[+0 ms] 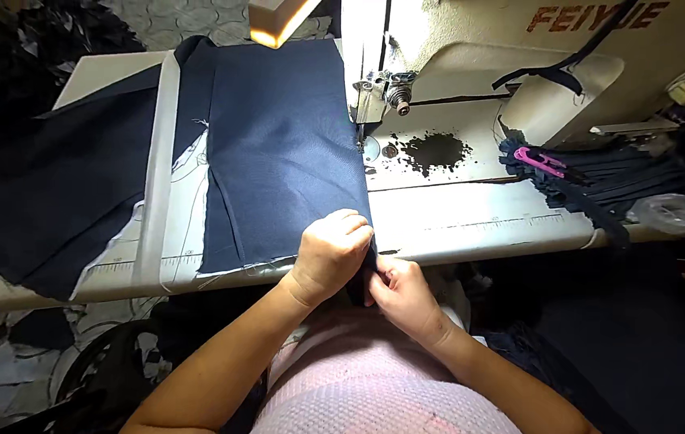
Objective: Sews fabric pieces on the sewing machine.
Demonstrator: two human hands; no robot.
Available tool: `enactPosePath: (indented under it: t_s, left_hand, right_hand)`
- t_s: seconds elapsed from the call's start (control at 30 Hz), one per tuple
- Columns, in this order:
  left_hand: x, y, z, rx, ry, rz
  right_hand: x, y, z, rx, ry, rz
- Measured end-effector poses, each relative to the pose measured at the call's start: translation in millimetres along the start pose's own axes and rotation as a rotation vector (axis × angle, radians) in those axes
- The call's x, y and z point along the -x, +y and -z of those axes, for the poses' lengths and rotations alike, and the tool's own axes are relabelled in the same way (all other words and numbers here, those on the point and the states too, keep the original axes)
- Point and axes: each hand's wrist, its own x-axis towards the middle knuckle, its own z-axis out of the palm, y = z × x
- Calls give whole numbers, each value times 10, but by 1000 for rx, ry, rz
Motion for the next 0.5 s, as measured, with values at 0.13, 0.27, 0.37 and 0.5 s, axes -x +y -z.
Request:
enactPosePath:
  t_s: [0.13,0.27,0.37,0.5]
  left_hand:
    - [-26,-77,11,32,-139,-129]
    - [-13,-130,61,68,-233,-198]
    - [-138,-226,165,195,-269,-146]
    - [-270,-473,146,73,-387,1]
  right_hand:
    - [-6,38,88,402,123,202]
    - [-220,200,363,683,161,575]
    - [-339,354,461,636,24,684]
    - [-357,351,565,659,-51,730]
